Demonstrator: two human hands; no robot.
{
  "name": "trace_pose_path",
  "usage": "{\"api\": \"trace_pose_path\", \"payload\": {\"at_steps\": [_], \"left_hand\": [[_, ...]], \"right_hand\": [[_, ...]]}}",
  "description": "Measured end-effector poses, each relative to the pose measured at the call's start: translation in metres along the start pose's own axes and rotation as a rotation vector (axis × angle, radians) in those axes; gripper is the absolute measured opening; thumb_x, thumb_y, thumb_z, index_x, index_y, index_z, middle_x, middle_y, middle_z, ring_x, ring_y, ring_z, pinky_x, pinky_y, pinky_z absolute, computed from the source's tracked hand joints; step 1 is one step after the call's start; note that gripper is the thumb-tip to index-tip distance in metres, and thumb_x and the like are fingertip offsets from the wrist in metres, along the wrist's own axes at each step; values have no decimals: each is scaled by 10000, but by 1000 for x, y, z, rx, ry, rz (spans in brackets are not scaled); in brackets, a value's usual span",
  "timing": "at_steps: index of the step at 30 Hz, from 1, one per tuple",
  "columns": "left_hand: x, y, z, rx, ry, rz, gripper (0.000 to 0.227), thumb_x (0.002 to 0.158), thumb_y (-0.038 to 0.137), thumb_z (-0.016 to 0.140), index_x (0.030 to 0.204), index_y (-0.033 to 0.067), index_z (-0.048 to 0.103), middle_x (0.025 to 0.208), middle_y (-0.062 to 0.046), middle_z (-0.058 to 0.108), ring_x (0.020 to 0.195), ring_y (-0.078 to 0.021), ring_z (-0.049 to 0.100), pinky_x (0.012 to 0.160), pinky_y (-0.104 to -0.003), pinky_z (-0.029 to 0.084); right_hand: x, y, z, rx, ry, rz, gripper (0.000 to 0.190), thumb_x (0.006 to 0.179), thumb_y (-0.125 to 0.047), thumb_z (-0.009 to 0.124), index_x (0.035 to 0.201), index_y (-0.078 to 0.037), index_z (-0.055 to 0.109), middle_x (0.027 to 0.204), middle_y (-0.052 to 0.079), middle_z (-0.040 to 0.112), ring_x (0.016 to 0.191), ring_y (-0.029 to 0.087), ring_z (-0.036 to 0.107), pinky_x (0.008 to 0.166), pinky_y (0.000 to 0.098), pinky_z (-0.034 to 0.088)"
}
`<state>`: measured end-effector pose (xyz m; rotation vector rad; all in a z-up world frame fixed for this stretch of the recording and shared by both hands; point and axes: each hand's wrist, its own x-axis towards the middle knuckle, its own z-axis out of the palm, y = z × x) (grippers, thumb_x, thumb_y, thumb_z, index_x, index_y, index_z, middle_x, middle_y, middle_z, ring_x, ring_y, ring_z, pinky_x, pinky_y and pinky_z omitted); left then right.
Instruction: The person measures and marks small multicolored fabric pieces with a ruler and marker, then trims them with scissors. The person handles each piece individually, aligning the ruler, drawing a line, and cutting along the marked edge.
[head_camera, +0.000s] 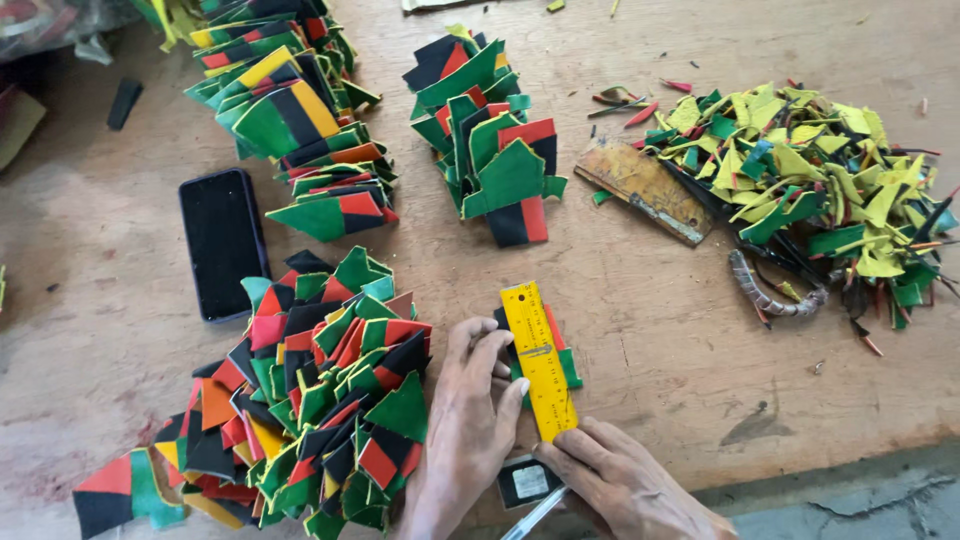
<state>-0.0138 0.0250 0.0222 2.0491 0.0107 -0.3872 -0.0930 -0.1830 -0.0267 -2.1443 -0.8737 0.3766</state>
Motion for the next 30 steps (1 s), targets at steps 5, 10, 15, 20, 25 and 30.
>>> {"api": "trace_pose_path", "payload": {"at_steps": [5, 10, 15, 20, 25, 30], "left_hand": [[0, -2, 3, 212, 78, 221, 568, 769, -25, 736, 1314, -7, 579, 1418, -184, 464, 1165, -343, 562, 993, -409, 471], [0, -11, 4, 393, -2, 279, 586, 817, 47, 738, 1386, 106, 610, 1545, -139, 416, 1323, -373, 414, 1100, -455, 361], [0, -14, 6, 423, -25, 299, 626, 799, 34, 720, 1410, 108, 604, 1563, -153, 385, 1332, -387, 388, 1098, -468, 356], [1, -14, 6, 393, -35, 301, 589, 840, 55, 719, 1411, 143, 606, 1580, -156, 375, 1344, -376, 391, 1096, -447, 380], [1, -12, 6, 382, -47, 287, 593, 838, 41, 716, 1414, 137, 606, 1585, -158, 371, 1350, -375, 390, 1104, -444, 377], [3, -10, 5, 384, -48, 284, 599, 832, 36, 717, 1414, 128, 608, 1564, -155, 389, 1357, -374, 395, 1109, -448, 379]], "right_hand": [[-2, -1, 3, 28, 114, 0, 603, 743, -94, 772, 1324, -30, 624, 1174, 155, 604, 1084, 369, 583, 951, 466, 497], [-7, 2, 5, 44, 116, 74, 691, 663, -79, 793, 1338, -131, 651, 1080, 121, 596, 956, 334, 582, 873, 456, 509], [-11, 7, 8, 47, 115, 72, 683, 702, -109, 814, 1361, -147, 641, 1092, 116, 605, 938, 333, 575, 893, 461, 496], [-17, 11, 12, 33, 100, 74, 673, 718, -129, 813, 1366, -147, 635, 1114, 104, 617, 1011, 314, 611, 987, 501, 447], [-18, 14, 13, 43, 109, 56, 679, 710, -133, 816, 1366, -148, 642, 1097, 104, 616, 1006, 301, 618, 988, 503, 442], [-17, 14, 11, 59, 109, 49, 678, 705, -104, 806, 1364, -132, 647, 1080, 109, 612, 982, 310, 609, 960, 474, 464]]}}
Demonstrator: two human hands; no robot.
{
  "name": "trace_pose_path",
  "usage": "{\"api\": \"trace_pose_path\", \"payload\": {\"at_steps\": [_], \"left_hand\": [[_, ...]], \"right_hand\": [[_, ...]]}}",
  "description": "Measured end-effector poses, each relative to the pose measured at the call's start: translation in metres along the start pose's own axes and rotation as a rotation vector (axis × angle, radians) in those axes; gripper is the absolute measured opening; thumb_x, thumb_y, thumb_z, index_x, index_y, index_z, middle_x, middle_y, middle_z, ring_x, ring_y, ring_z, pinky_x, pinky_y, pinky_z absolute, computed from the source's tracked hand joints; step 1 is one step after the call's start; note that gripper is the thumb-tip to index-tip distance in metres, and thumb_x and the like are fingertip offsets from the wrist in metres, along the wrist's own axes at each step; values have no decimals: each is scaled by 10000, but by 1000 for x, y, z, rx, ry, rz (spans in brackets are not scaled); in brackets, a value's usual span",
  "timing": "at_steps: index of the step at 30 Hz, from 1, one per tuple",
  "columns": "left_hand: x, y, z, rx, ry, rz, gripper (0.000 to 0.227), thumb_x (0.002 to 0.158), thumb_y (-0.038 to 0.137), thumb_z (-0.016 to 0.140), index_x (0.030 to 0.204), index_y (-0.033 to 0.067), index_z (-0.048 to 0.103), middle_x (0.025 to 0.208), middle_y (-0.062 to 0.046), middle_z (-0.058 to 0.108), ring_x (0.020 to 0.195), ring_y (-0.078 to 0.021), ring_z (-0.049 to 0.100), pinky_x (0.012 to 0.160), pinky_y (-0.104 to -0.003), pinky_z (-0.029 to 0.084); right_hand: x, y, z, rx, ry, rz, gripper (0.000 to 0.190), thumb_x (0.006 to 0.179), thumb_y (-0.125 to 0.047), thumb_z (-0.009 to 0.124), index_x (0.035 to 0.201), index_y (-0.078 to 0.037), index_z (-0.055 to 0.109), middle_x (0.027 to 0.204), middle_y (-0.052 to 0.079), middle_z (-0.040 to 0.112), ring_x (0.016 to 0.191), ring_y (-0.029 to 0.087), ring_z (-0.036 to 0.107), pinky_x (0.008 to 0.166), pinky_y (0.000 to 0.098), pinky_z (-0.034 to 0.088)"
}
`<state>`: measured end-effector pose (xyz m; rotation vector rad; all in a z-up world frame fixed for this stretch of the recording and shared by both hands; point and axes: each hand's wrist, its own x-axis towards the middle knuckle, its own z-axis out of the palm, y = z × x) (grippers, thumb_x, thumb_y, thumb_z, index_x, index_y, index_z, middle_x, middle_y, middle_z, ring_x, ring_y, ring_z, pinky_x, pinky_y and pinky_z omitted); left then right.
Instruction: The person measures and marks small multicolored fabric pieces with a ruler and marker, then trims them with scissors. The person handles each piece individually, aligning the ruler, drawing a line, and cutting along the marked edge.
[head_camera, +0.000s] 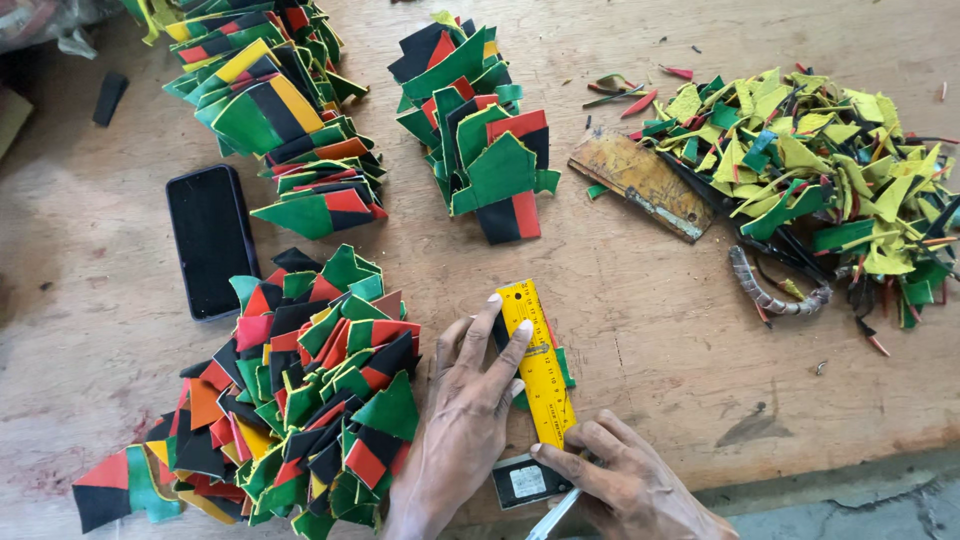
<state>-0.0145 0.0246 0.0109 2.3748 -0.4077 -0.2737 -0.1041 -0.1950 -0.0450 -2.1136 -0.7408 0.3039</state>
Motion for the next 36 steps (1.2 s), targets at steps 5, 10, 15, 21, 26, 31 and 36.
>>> {"api": "trace_pose_path", "payload": {"at_steps": [5, 10, 15, 21, 26, 31, 36], "left_hand": [[1, 2, -1, 1, -4, -6, 588, 831, 42, 725, 1402, 127, 613, 1569, -161, 380, 1350, -383, 391, 1102, -454, 377], [2, 4, -2, -12, -16, -34, 593, 819, 68, 738, 1396, 134, 617, 1568, -152, 363, 1354, -375, 386, 1105, -445, 379], [2, 5, -2, 11, -7, -37, 590, 809, 77, 755, 1382, 140, 630, 1576, -146, 355, 1353, -369, 384, 1100, -446, 374], [2, 4, -1, 5, -10, -35, 597, 807, 81, 756, 1387, 141, 625, 1581, -137, 354, 1359, -361, 387, 1114, -433, 381], [3, 3, -1, 25, -22, -26, 610, 800, 78, 757, 1392, 142, 626, 1578, -142, 345, 1341, -369, 379, 1101, -444, 378], [3, 3, -2, 28, -29, -36, 594, 806, 88, 756, 1384, 146, 630, 1580, -129, 356, 1339, -362, 385, 1093, -446, 381], [3, 5, -3, 24, -19, -40, 570, 820, 91, 751, 1376, 147, 635, 1575, -129, 369, 1335, -357, 393, 1089, -443, 392]], "right_hand": [[1, -2, -5, 23, 11, -6, 650, 721, -129, 817, 1349, -124, 651, 1076, 99, 613, 980, 300, 612, 929, 472, 469], [2, -2, -12, 34, -6, 39, 636, 710, -106, 815, 1329, -159, 679, 1049, 107, 606, 925, 312, 575, 861, 432, 511], [1, -4, -16, 65, 2, 51, 652, 699, -95, 832, 1328, -170, 679, 1041, 99, 601, 918, 309, 573, 841, 427, 526], [2, -4, -17, 80, -30, 86, 651, 705, -99, 842, 1330, -181, 680, 1040, 91, 606, 902, 306, 568, 840, 424, 525], [1, -4, -17, 61, -17, 65, 651, 705, -118, 844, 1331, -177, 674, 1056, 94, 606, 931, 315, 579, 874, 443, 513], [2, -3, -17, 51, -6, 45, 648, 699, -107, 835, 1325, -164, 675, 1066, 96, 608, 942, 318, 582, 875, 443, 517], [4, -4, -17, 59, 12, 43, 620, 719, -101, 836, 1316, -165, 683, 1050, 89, 608, 905, 296, 569, 827, 408, 531]]}}
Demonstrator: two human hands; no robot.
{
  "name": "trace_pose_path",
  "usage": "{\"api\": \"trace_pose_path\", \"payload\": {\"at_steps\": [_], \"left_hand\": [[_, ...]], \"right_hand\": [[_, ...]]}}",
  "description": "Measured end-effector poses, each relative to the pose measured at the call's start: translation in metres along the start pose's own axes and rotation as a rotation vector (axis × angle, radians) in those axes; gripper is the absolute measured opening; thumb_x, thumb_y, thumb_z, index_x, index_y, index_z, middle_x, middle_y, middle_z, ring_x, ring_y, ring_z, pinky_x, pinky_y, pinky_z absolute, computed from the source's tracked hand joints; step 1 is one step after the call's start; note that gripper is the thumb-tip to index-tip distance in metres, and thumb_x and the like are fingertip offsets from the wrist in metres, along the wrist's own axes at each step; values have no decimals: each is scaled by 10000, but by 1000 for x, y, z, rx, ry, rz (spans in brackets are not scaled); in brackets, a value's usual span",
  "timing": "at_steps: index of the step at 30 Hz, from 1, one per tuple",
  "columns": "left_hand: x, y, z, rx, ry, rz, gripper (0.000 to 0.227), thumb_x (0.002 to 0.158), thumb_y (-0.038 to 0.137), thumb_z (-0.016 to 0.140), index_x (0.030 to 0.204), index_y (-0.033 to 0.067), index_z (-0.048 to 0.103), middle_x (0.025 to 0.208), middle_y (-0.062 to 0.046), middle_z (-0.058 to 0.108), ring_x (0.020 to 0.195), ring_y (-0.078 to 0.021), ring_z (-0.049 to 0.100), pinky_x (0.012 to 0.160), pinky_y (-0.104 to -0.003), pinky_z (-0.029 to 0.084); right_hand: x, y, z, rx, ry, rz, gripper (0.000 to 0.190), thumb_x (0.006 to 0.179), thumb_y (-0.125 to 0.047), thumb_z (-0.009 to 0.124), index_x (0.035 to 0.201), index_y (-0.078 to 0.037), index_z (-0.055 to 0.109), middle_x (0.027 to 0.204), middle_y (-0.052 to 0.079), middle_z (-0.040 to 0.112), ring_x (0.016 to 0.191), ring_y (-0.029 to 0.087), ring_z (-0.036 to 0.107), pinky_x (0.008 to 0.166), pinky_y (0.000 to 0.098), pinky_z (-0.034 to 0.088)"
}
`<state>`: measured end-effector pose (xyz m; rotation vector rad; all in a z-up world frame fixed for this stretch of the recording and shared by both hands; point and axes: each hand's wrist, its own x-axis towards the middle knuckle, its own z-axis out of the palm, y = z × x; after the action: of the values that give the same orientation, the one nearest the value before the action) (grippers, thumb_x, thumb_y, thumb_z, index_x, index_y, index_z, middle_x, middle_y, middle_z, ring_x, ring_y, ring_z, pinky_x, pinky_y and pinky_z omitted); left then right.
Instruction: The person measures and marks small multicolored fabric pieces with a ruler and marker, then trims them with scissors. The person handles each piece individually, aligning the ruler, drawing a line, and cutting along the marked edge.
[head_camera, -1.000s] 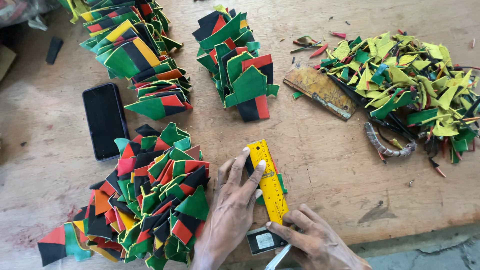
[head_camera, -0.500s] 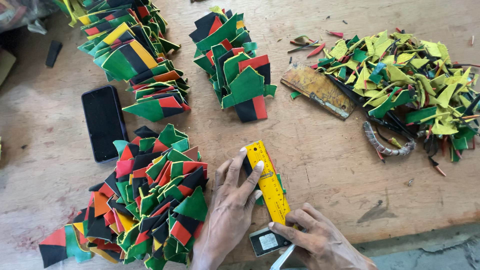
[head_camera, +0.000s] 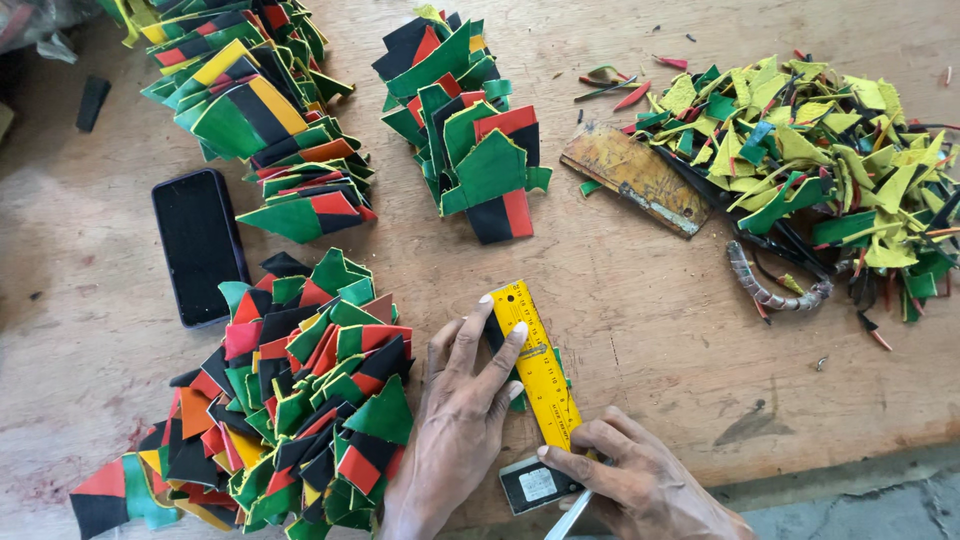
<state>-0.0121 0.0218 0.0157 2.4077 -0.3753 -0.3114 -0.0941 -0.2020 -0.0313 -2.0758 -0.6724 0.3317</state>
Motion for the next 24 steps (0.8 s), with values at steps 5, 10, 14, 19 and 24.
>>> {"api": "trace_pose_path", "payload": {"at_steps": [5, 10, 14, 19, 24], "left_hand": [[1, 0, 0, 11, -1, 1, 567, 825, 97, 750, 1378, 153, 637, 1566, -125, 371, 1341, -354, 393, 1083, -443, 392], [1, 1, -1, 1, -7, -6, 576, 821, 96, 748, 1382, 156, 633, 1571, -124, 365, 1348, -351, 389, 1095, -437, 389], [1, 2, 0, 8, -9, -17, 573, 818, 93, 749, 1377, 158, 638, 1575, -118, 360, 1349, -346, 389, 1095, -437, 384], [0, 3, 1, 7, 1, -13, 574, 813, 89, 752, 1373, 149, 640, 1575, -120, 355, 1353, -346, 388, 1101, -437, 381], [0, 3, 0, 1, 1, -12, 573, 815, 92, 754, 1374, 143, 640, 1568, -123, 365, 1347, -342, 398, 1096, -427, 396]], "right_hand": [[2, 0, -4, 26, -17, 0, 645, 693, -95, 836, 1316, -153, 683, 1049, 97, 615, 894, 298, 571, 808, 403, 535], [2, -2, -4, 25, 1, -2, 625, 714, -106, 847, 1314, -161, 683, 1049, 91, 613, 899, 289, 575, 806, 397, 537], [2, -2, -5, 38, 3, -2, 646, 699, -92, 847, 1321, -152, 681, 1054, 96, 610, 900, 284, 578, 810, 400, 540], [3, -2, -6, 38, 8, -18, 638, 700, -79, 839, 1315, -142, 680, 1045, 89, 606, 896, 280, 577, 808, 399, 545], [3, -3, -7, 41, 12, -9, 598, 723, -97, 848, 1298, -144, 691, 1032, 82, 606, 876, 274, 573, 785, 391, 543]]}}
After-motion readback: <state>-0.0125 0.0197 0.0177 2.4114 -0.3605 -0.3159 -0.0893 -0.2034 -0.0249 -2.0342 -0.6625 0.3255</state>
